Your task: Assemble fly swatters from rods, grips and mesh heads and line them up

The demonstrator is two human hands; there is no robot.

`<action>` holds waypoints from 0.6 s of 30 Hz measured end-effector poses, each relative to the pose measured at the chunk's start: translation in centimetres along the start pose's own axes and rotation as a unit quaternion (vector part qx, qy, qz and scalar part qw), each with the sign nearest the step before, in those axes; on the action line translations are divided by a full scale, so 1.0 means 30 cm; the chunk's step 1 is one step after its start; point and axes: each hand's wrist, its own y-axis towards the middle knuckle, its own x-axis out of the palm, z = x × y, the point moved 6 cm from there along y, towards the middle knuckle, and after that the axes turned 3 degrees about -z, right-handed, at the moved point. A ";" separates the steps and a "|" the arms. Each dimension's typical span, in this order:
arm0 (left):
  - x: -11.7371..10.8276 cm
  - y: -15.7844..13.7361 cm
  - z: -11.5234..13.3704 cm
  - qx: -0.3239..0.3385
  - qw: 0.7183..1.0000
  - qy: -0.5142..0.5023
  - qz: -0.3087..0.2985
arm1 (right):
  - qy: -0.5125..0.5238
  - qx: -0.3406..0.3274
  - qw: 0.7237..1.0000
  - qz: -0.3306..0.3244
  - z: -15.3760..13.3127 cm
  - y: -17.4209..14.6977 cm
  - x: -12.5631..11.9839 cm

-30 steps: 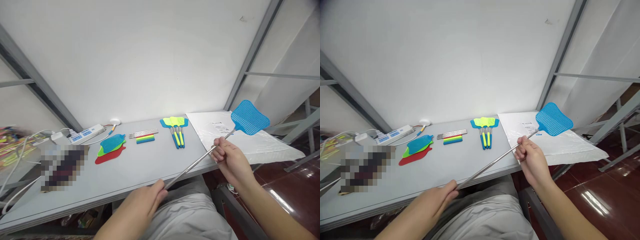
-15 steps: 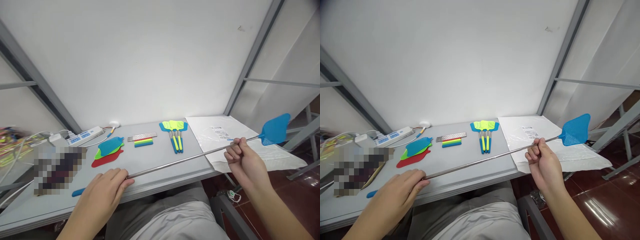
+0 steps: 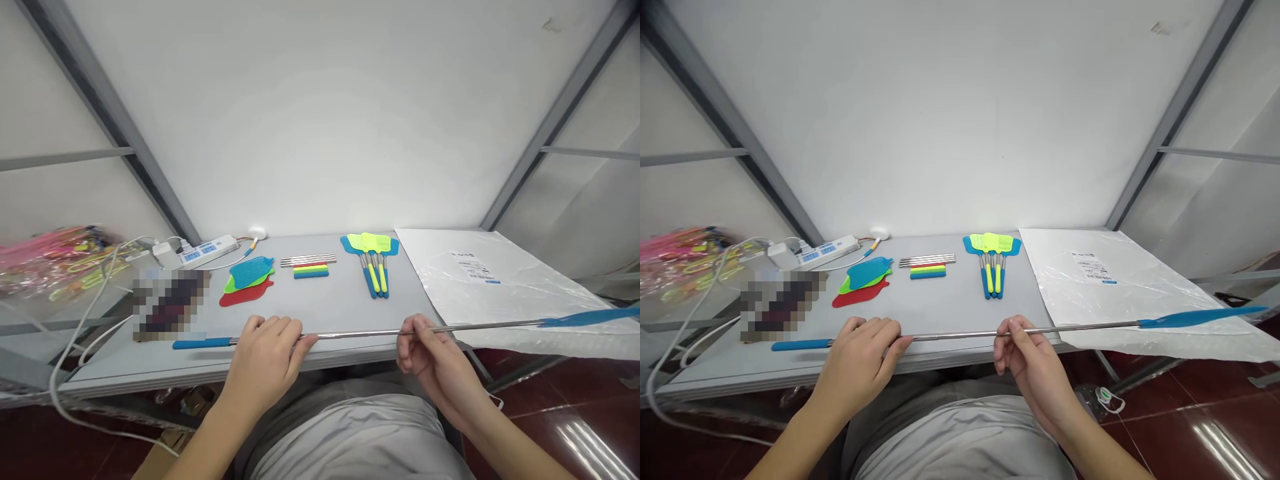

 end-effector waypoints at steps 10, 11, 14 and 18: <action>-0.061 -0.042 -0.155 -0.038 0.990 0.040 0.128 | -0.022 -0.109 0.989 0.097 -0.137 -0.024 -0.091; -0.069 -0.048 -0.166 -0.040 0.989 0.047 0.137 | -0.018 -0.115 0.987 0.107 -0.153 -0.027 -0.111; -0.072 -0.057 -0.185 -0.025 0.988 0.057 0.144 | -0.014 -0.113 0.986 0.119 -0.181 -0.033 -0.155; -0.063 -0.063 -0.198 -0.025 0.984 0.051 0.167 | -0.022 -0.092 0.990 0.108 -0.181 -0.022 -0.157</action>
